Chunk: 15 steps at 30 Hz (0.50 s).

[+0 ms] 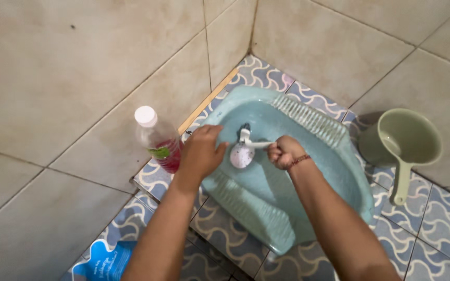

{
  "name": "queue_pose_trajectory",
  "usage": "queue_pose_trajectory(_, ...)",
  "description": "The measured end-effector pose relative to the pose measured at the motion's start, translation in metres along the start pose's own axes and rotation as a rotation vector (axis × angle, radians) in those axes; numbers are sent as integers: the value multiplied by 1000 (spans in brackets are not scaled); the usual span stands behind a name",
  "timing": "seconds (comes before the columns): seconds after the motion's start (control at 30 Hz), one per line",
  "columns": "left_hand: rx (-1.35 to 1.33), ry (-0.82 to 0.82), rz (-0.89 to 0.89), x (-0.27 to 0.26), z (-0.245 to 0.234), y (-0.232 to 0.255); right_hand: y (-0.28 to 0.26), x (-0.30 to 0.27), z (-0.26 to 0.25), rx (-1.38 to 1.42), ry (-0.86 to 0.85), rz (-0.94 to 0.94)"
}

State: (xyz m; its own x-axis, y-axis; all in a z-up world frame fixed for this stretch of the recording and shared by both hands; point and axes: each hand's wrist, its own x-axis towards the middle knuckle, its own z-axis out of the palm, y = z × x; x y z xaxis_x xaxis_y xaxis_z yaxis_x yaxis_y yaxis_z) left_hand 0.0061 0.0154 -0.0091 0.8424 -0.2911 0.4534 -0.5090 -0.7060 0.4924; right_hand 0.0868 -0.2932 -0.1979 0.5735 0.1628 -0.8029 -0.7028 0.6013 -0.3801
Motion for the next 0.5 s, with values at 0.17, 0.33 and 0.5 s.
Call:
queue_pose_trajectory(0.17,-55,-11,16,-8,17,-4,-6,-8,0,116,-6,-38)
queue_pose_trajectory(0.33,-58,6,52,6,14,4,8,-5,-4,129,78,-84)
queue_pose_trajectory(0.5,-60,30,54,-1,19,1,-20,10,-13,182,-81,12)
